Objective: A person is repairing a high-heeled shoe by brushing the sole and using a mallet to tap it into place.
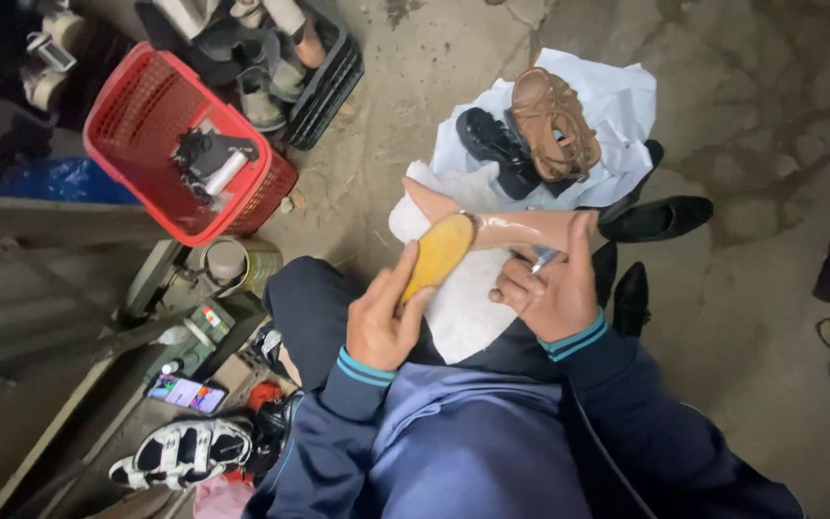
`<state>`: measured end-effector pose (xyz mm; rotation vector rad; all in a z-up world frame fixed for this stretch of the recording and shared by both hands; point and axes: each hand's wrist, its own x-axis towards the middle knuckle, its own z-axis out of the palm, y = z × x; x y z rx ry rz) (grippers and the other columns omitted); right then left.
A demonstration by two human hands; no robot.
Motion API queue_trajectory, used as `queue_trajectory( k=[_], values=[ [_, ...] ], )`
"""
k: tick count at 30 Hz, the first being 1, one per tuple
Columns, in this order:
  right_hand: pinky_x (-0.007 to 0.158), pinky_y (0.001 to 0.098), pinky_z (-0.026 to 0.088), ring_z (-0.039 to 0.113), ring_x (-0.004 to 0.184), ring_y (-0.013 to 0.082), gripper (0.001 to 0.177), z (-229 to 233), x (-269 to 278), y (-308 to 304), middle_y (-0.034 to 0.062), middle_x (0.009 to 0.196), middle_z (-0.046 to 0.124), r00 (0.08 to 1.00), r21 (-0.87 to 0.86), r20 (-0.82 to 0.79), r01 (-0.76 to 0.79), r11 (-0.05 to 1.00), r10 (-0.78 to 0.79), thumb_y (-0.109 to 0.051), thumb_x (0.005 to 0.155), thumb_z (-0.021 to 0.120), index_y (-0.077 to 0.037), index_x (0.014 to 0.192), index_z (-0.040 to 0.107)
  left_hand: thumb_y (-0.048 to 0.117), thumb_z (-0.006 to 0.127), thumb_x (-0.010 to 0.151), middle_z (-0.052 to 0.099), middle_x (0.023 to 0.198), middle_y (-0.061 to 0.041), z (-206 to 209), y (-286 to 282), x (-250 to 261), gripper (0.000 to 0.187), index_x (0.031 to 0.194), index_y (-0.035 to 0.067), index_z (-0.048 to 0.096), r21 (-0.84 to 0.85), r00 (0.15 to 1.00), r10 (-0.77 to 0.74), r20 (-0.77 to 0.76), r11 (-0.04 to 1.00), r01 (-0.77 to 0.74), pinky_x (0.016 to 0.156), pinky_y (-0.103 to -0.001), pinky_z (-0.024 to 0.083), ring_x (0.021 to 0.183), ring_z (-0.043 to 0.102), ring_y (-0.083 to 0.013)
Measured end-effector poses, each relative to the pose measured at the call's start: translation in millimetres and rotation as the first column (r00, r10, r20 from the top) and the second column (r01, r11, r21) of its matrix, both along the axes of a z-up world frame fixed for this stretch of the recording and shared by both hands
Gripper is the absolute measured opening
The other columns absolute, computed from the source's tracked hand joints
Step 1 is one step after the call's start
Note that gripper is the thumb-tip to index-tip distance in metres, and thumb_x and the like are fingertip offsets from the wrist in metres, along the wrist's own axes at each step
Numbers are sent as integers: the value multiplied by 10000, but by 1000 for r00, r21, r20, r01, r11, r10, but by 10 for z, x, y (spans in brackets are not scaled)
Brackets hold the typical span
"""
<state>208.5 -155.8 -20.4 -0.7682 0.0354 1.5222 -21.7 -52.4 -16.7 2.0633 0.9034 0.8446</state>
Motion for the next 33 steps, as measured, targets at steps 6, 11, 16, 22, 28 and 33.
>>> queue_trajectory(
  k=[6,11,16,22,28,33],
  values=[
    [764,503,512,429,501,228,804,63,-13,11,-21,500,322,995,64,94,-26,998,20,-902,866,250,-186,997,591,137,743,922,703,1236,-254,152,208,-9,569,1460,81,568,-113,992,85,94,991,-75,951,-482,556,1156,665,-426],
    [751,499,531,441,493,227,820,-90,15,-20,-20,495,343,990,61,141,-25,998,16,-889,878,243,-184,1086,607,149,715,948,693,1264,-250,145,366,-58,532,1457,86,572,-157,993,95,74,984,-82,967,-499,550,1156,668,-429],
    [723,501,551,473,512,253,909,-278,46,-48,29,522,395,984,48,177,-14,999,6,-873,894,240,-116,1221,623,108,750,903,710,1216,-265,401,203,17,545,1423,61,594,-130,997,10,80,991,0,955,-515,553,1141,671,-454],
    [672,495,574,475,464,232,889,-143,24,10,51,545,448,955,36,297,13,999,-23,-837,925,231,-110,1304,576,147,710,946,672,1252,-307,212,295,-8,542,1451,20,560,-157,991,114,71,982,-102,969,-503,541,1171,637,-457],
    [695,530,560,514,534,255,823,-38,-107,110,92,644,512,973,9,223,52,999,-52,-817,951,272,-116,1277,557,160,717,937,695,1250,-267,178,243,-23,535,1444,52,585,-129,984,160,74,980,-150,963,-469,545,1165,664,-408],
    [815,608,569,561,619,306,791,-80,-143,133,184,816,609,979,33,203,15,999,-21,-804,953,284,-94,1183,546,168,785,878,748,1182,-187,281,128,30,572,1425,136,620,-128,996,84,34,989,-79,937,-449,572,1107,710,-377]
  ],
)
